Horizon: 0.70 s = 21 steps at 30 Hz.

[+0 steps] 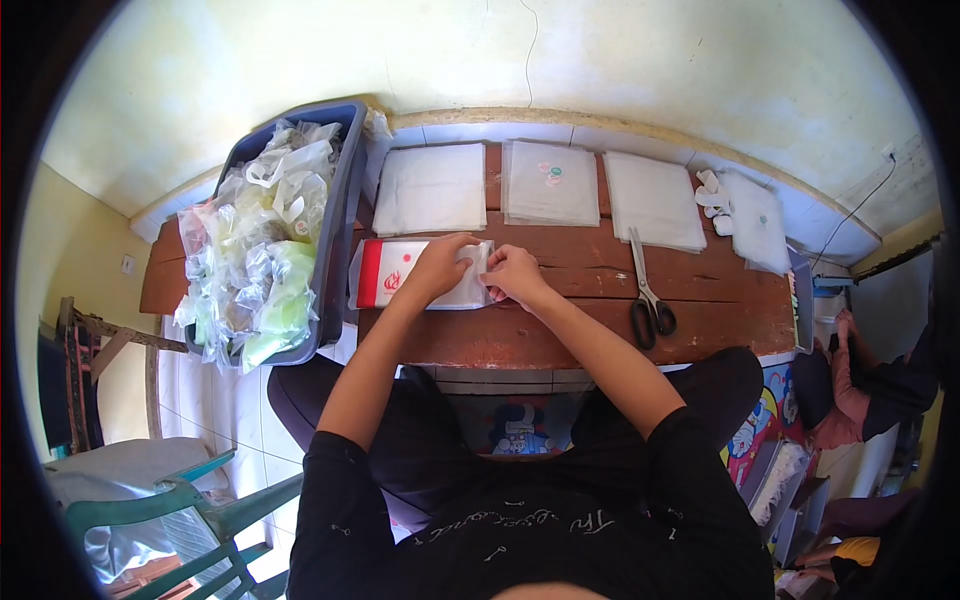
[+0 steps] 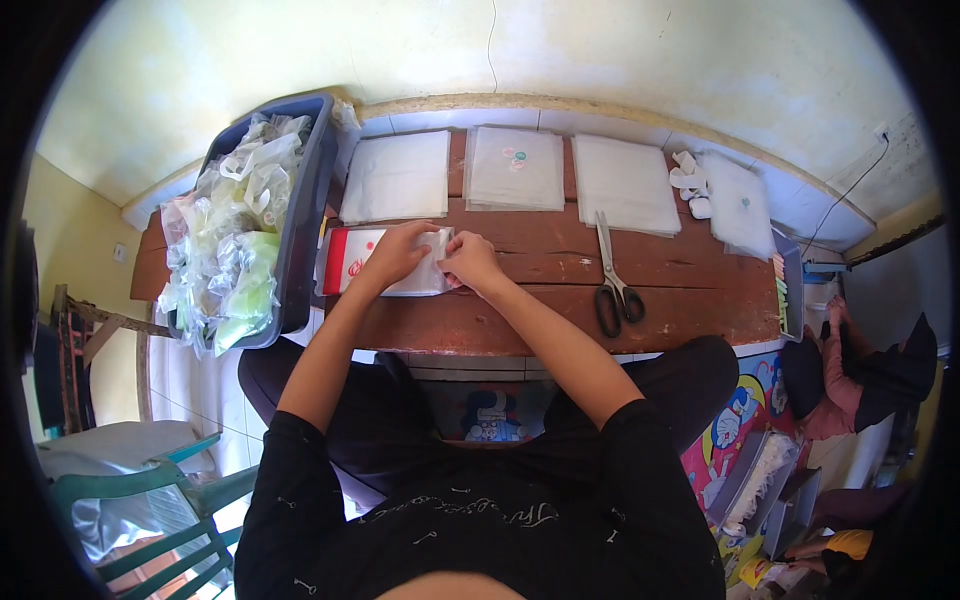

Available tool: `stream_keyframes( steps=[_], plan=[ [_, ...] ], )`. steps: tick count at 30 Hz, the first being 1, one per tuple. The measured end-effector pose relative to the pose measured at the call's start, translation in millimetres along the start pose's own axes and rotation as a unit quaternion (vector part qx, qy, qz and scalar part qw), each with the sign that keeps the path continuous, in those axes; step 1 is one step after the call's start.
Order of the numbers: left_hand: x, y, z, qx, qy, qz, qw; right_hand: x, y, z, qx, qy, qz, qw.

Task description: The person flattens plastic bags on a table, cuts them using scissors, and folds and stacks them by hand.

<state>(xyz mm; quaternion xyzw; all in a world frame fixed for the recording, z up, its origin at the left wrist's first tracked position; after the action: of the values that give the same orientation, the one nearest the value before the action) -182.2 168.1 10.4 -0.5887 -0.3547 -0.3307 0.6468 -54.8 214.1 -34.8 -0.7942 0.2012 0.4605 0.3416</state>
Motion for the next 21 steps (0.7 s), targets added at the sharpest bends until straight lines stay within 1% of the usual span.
stream_keyframes(
  steps=[4, 6, 9, 13, 15, 18, 21],
  plan=[
    [-2, 1, 1, 0.001, -0.008, -0.007, 1.000, -1, 3, 3, 0.032, -0.011, 0.006, 0.999],
    [2, -1, 1, 0.019, 0.030, -0.006, 0.999, -1, 2, 5, 0.056, -0.013, -0.021, 0.998],
    [2, -2, 0, 0.024, 0.027, -0.013, 0.999, -2, 3, 7, 0.070, -0.018, -0.036, 0.997],
    [1, -2, 1, 0.019, 0.034, -0.013, 0.999, 6, 3, 12, 0.068, -0.023, -0.026, 0.997],
    [2, -2, 1, 0.019, 0.037, -0.006, 0.999, 7, 5, 9, 0.042, 0.007, 0.020, 0.999],
    [7, -3, 1, 0.015, 0.032, -0.014, 0.999, 10, 8, 9, 0.037, 0.013, 0.034, 0.999],
    [2, -3, 1, 0.029, 0.031, -0.042, 0.998, 6, 10, 12, 0.037, 0.009, -0.003, 0.999]
  ],
)
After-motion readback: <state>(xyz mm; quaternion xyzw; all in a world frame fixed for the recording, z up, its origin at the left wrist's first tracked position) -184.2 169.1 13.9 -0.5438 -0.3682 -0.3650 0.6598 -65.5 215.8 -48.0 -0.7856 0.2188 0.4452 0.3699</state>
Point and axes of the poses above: each hand's wrist, its own z-axis towards the middle knuckle, its own y-axis out of the palm, x = y × z, the point moved 8 cm from there along z, towards the middle knuckle, and after that the axes turned 15 degrees about -z, right-handed, at the moved point
